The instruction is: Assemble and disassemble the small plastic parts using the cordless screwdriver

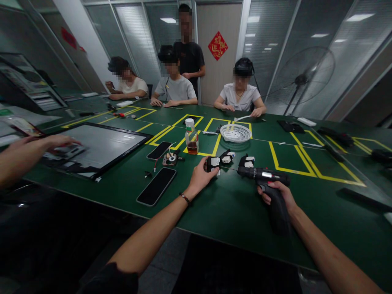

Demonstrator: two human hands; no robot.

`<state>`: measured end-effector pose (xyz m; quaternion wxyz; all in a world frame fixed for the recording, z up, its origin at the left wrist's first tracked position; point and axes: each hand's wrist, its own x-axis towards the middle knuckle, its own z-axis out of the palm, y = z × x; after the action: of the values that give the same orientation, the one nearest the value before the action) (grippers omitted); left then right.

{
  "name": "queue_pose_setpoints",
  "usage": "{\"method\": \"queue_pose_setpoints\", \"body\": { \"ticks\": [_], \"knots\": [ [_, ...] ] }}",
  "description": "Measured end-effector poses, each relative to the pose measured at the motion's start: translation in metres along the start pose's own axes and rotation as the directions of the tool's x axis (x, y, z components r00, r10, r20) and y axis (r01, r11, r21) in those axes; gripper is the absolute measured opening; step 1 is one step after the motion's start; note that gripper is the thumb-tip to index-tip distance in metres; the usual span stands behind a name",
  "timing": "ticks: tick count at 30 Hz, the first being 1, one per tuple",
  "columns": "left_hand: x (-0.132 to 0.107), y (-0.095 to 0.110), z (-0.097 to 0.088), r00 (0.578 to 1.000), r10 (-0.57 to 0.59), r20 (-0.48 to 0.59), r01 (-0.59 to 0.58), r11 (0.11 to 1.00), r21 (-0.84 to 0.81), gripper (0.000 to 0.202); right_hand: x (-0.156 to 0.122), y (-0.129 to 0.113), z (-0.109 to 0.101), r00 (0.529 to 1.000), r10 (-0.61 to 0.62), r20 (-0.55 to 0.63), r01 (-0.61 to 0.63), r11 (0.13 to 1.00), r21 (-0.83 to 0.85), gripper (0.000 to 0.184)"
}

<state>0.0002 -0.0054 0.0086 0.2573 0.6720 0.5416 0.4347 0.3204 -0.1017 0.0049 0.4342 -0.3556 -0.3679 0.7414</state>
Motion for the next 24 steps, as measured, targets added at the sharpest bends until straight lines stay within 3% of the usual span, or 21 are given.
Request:
{"method": "queue_pose_setpoints", "body": {
  "ticks": [24],
  "knots": [
    [-0.003,0.013,-0.006,0.999,0.053,-0.012,-0.052,0.997,0.054,0.064,-0.003,-0.003,0.006,1.0,-0.002,-0.022,0.002,1.0,-0.003,0.04]
  ]
}}
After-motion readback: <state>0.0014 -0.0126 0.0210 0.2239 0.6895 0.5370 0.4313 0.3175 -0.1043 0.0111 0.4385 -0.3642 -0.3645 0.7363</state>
